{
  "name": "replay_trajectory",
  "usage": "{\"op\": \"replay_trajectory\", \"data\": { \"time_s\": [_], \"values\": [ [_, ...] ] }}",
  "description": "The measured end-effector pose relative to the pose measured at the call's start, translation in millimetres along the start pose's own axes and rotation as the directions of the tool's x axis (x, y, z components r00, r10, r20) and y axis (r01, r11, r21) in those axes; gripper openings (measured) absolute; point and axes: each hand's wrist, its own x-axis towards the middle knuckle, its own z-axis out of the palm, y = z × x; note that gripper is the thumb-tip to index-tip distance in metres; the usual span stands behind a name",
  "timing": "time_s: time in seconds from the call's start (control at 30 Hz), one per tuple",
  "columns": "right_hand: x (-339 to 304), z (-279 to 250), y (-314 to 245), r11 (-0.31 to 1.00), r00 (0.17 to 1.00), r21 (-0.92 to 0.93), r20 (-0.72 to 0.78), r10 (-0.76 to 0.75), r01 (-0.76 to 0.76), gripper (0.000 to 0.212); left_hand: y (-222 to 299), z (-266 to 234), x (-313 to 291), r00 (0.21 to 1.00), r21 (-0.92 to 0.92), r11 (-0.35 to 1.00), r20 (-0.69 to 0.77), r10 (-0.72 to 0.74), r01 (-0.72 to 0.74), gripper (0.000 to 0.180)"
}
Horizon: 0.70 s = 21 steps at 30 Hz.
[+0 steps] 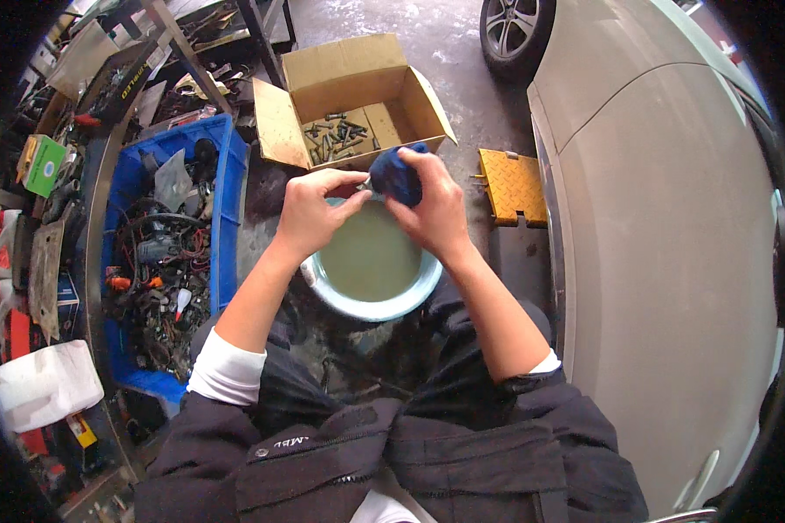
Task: The person sits on the floor and repeatedly picks small metal fasteners from a blue bin, wipes each one with a blue cloth over a basin of liquid, and places the cleaned fasteners into a cardboard box.
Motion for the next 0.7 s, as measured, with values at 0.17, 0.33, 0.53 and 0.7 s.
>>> {"op": "replay_trajectory", "data": {
  "time_s": [0.17,0.33,0.53,0.7],
  "values": [
    [-4,0,-12,0.993,0.993,-0.048,-0.039,-0.113,0.111,0.066,1,0,-1,0.984,-0.150,0.972,0.014,-0.179,0.179,0.028],
    [4,0,-5,0.995,0.994,-0.087,-0.102,0.035,-0.044,0.063,1,3,0,0.963,-0.361,0.894,0.069,-0.259,0.266,0.028],
    [0,5,-4,0.991,0.989,-0.071,-0.088,-0.122,0.115,0.069,-5,3,0,0.961,-0.377,0.886,0.050,-0.271,0.269,0.028],
    [-5,10,-4,0.985,0.979,-0.133,-0.155,-0.132,0.112,0.069,-5,6,1,0.962,-0.483,0.835,0.066,-0.266,0.264,0.027]
  ]
}}
